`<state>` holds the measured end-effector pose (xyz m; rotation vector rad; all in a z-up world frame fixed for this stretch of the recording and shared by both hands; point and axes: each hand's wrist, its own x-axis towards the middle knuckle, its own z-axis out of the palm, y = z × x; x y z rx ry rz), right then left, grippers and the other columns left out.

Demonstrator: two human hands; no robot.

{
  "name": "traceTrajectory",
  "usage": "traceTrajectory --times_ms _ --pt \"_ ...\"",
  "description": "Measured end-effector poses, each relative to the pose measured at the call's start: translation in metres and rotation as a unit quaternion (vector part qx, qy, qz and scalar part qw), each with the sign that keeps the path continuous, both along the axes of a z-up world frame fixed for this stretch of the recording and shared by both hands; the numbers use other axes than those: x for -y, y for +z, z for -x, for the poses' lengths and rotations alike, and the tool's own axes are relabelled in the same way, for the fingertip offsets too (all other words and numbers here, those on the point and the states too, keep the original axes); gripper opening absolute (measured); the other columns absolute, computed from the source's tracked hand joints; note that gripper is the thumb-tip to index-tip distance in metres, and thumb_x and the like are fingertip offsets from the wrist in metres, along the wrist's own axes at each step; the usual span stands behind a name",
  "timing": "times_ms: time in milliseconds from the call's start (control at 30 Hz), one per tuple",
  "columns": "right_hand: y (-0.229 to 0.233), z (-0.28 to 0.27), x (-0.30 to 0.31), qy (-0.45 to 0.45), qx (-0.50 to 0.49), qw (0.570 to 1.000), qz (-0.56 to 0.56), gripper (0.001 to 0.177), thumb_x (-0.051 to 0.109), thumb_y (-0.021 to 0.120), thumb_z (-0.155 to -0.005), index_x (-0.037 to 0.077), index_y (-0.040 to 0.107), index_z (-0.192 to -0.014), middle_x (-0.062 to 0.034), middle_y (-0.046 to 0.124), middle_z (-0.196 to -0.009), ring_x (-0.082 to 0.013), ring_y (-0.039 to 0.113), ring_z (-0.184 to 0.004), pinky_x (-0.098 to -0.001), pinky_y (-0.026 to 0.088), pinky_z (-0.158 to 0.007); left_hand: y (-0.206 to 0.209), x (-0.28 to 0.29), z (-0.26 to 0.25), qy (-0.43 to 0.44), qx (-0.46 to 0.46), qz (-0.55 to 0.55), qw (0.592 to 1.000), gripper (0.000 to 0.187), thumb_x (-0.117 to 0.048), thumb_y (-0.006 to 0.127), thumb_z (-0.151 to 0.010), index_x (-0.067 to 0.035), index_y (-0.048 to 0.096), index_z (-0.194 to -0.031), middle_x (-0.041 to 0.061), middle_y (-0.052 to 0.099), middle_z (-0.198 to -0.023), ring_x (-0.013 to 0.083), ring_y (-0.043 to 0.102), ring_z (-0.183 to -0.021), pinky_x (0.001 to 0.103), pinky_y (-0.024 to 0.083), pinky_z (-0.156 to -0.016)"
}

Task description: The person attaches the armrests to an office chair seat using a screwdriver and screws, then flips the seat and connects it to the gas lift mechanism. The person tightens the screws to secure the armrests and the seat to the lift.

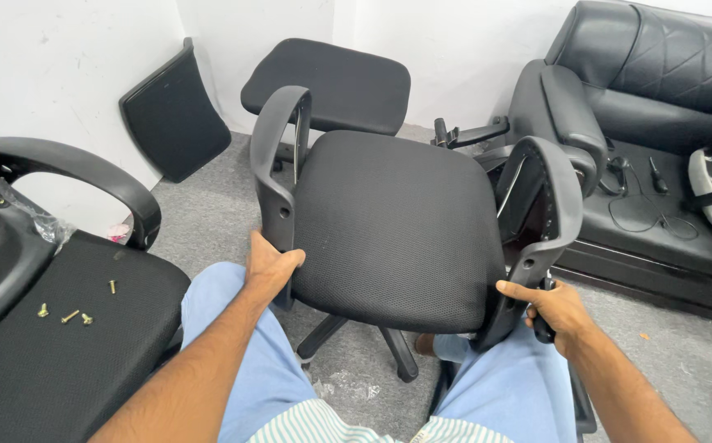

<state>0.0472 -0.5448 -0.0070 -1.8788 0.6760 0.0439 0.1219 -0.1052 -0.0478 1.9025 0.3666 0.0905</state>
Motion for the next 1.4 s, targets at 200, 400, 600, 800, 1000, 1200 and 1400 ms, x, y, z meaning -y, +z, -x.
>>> traceTrajectory --times_ms 200,400,600,800,1000,1200,1400 --pt "-0.014 -0.002 -0.001 0.003 -0.035 0.999 -0.003 0.041 0.026 0.094 -0.063 0.007 0.062 -0.081 -0.0012 0.049 -0.063 -0.0134 0.046 -0.05 -0.0272 0.04 -0.046 -0.033 -0.006 -0.007 0.004 -0.031 -0.013 0.999 0.085 -0.01 0.078 -0.058 0.009 0.037 -0.129 0.028 0.063 -0.112 0.0388 0.068 -0.103 0.043 0.057 -0.091" --pt "-0.012 -0.008 -0.002 -0.003 -0.065 0.998 -0.005 0.04 0.027 0.093 -0.064 0.006 0.064 -0.08 -0.0009 0.049 -0.062 -0.014 0.047 -0.049 -0.0277 0.038 -0.046 -0.064 -0.011 -0.03 0.019 -0.011 -0.065 0.998 0.08 -0.021 0.083 -0.065 0.011 0.042 -0.126 0.029 0.062 -0.115 0.0398 0.066 -0.107 0.044 0.055 -0.096" --pt "0.002 -0.014 -0.012 0.008 0.012 0.999 0.034 0.045 0.028 0.095 -0.061 0.006 0.06 -0.08 -0.0042 0.052 -0.062 -0.0161 0.049 -0.048 -0.0314 0.043 -0.044 -0.034 -0.005 -0.053 0.035 0.076 -0.01 0.996 0.101 -0.034 0.087 -0.071 0.005 0.027 -0.142 0.031 0.055 -0.127 0.0422 0.061 -0.117 0.047 0.051 -0.1" --pt "0.021 -0.022 -0.024 -0.138 0.14 0.981 0.004 0.046 0.036 0.088 -0.078 0.008 0.054 -0.087 -0.0016 0.054 -0.067 -0.0123 0.052 -0.052 -0.0316 0.048 -0.044 0.017 -0.008 -0.03 0.014 -0.01 -0.007 1.0 0.099 -0.046 0.07 -0.087 -0.015 0.011 -0.161 0.031 0.057 -0.138 0.0455 0.06 -0.126 0.049 0.047 -0.109" --pt "0.03 -0.042 -0.01 -0.132 0.106 0.985 -0.017 0.022 0.01 0.079 -0.084 0.001 0.061 -0.092 -0.0058 0.053 -0.07 -0.0151 0.049 -0.057 -0.0303 0.047 -0.047 0.036 -0.018 -0.031 -0.033 -0.046 0.002 0.998 0.099 -0.045 0.073 -0.085 -0.014 0.012 -0.157 0.027 0.053 -0.141 0.042 0.058 -0.129 0.052 0.048 -0.109" --pt "0.004 -0.072 0.012 -0.146 0.214 0.966 -0.014 0.02 -0.006 0.069 -0.081 -0.001 0.06 -0.098 -0.0097 0.061 -0.078 -0.0161 0.055 -0.06 -0.0328 0.047 -0.047 0.03 -0.016 -0.042 -0.063 -0.071 -0.056 0.994 0.099 -0.047 0.072 -0.088 -0.012 0.01 -0.155 0.03 0.055 -0.139 0.0438 0.059 -0.128 0.05 0.047 -0.11" --pt "-0.005 -0.104 0.046 -0.183 0.203 0.962 -0.003 0.047 -0.01 0.068 -0.077 0.0 0.048 -0.119 -0.0133 0.062 -0.085 -0.0176 0.059 -0.06 -0.034 0.049 -0.046 0.021 0.002 -0.05 -0.072 -0.042 -0.036 0.996 0.098 -0.046 0.071 -0.088 -0.011 0.006 -0.153 0.033 0.053 -0.138 0.0454 0.06 -0.125 0.049 0.048 -0.109"
